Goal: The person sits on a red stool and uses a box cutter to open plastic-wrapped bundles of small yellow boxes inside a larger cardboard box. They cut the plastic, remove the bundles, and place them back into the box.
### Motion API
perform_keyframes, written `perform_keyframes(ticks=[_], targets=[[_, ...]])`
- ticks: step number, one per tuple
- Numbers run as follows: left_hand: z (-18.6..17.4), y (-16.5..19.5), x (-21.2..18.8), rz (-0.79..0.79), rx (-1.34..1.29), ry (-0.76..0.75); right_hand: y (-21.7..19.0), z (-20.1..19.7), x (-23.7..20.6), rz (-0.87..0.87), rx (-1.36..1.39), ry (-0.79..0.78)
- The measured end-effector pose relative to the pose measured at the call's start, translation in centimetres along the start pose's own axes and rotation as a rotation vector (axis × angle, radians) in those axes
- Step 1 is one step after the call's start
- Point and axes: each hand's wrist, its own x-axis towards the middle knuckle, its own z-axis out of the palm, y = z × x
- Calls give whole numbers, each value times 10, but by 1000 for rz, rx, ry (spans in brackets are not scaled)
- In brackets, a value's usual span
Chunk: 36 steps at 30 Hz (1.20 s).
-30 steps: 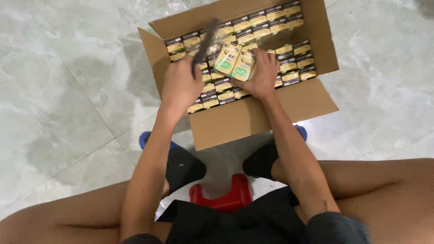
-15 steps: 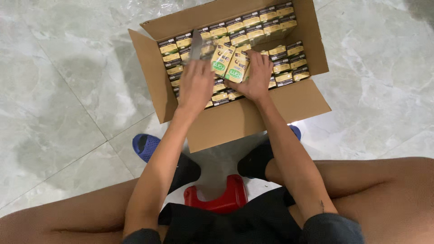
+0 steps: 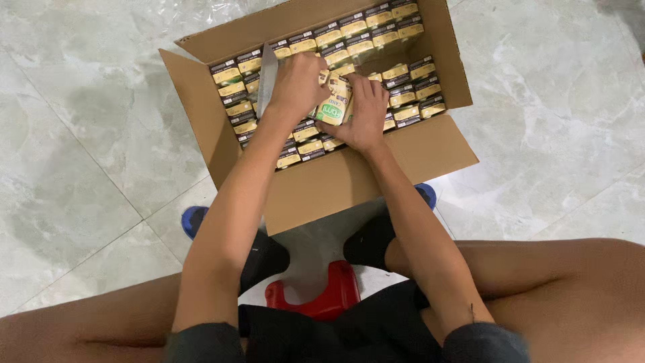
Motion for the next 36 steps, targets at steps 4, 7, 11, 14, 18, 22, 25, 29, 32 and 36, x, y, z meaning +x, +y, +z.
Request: perform_keyframes(ticks=[4,7,11,14,18,22,25,29,32,36], targets=[[1,-6,-3,59,38,-8,-1,0,2,-19,-30,27],[7,-11,-6,193,84,107,-1,1,2,-5,-31,23],[15,-14,-4,212,146,128,0,2,2,6,-24,13],[15,-13,1,187,76,146,1,3,2,2,-26,7],[8,-9,8,156,6,171,2,3,4,-3,-36,2],[7,-7,17,102,-67,146,1,2,4,-9,-7,14],[8,-9,28,29,-112,186,-1,1,3,-23,-10,36],[-8,-24,54,-150,-140,214,-1,-4,4,-36,-7,31],[-14,-31,55,-128,-70,175,-3,-5,8,-12,24,-19],[-17,-22,41,-166,-162,113,-2,-8,10,-4,21,-12]])
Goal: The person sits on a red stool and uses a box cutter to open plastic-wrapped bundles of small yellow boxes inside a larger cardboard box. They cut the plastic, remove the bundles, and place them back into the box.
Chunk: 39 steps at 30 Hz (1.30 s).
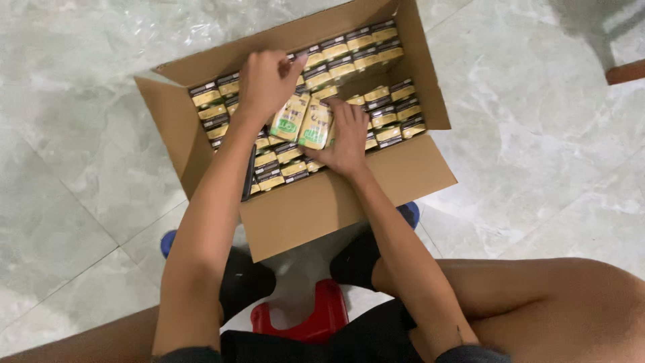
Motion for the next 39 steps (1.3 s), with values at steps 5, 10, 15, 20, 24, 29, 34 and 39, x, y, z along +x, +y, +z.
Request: perform_keyframes(ticks=[5,10,15,20,24,29,34,39], targets=[[2,-1,-39,219,37,90,-1,2,3,1,-20,16],[26,-16,-48,227,51,79,-3,3,3,-5,7,26],[43,-23,-40,352,345,37,-6,3,4,12,-7,8],[45,-18,-36,189,166,99,-7,2,7,-16,11,33],[45,-19,-35,68,46,104,-9,2,7,-28,26,58],[45,-31,-34,-20,-231,305,-11,0,4,-48,39,77],[43,-33,-39,-110,-542,342,-8,1,2,-46,33,100],[30,-18,-50,59,-151,286,-7,4,0,-43,13,104]])
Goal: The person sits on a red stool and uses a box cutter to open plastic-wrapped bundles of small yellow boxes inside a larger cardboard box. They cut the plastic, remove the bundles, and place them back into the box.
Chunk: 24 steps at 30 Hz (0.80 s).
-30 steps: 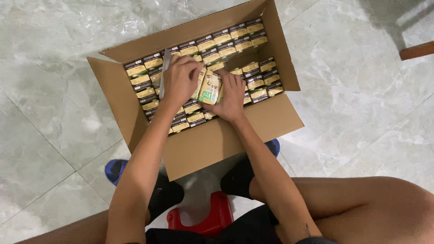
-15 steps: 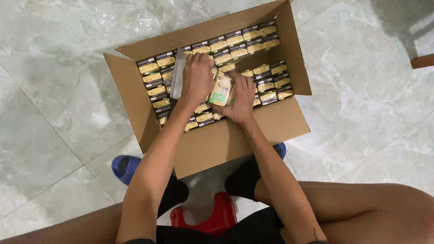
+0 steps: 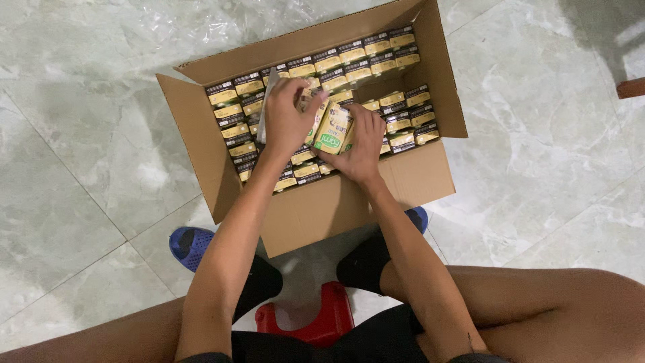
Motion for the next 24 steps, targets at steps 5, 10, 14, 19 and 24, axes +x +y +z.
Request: perform_keyframes(ticks=[5,10,14,19,24], targets=[[-2,13,-4,39,49,27,-2,-1,-3,-21,-3,15],[4,8,-10,99,141,75,-3,-1,-2,-17,6,9],[4,-3,-14,0,-30,214,-1,0,-2,-9,7,-11],[-5,-14,-19,-332,-423,387,2,3,-5,-8,8,11],[-24,-18,-38,-511,-547,239,2,5,-4,44,5,45]])
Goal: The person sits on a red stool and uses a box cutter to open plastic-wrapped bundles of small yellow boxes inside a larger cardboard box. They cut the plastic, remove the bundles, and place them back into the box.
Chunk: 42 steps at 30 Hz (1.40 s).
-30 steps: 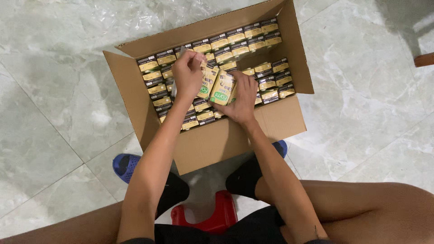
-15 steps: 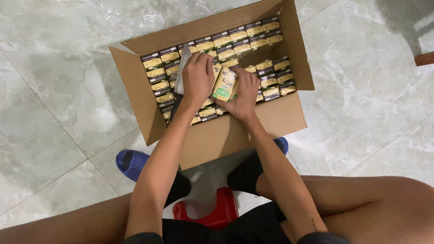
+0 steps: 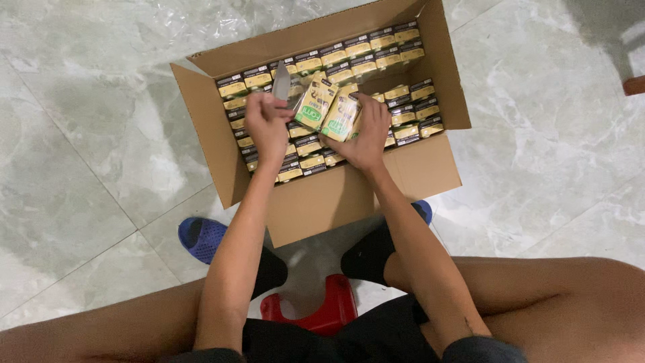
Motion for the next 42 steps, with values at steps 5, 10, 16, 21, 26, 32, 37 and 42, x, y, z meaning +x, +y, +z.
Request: perform_keyframes(ticks=[5,10,16,21,26,32,37,42], targets=[[3,9,-21,476,473,-52,0,2,-2,-8,-22,-1],[31,19,-19,542,865,-91,3,5,-4,-19,-39,-6],[55,16,-7,534,1109,-165,5,6,-4,-14,-35,-10],[51,17,-1,389,1057,-281,3,5,-5,-25,-24,22],[45,18,3,406,1171,-295,2,1,-3,-8,-18,10],[35,9,3,523,1172,-383,1,1,-4,-8,-29,21],[20,17,2,202,770,-359,2,0,-4,-18,-10,30],[13,13,-6,-70,51,-144,0,1,-5,0,-10,83]])
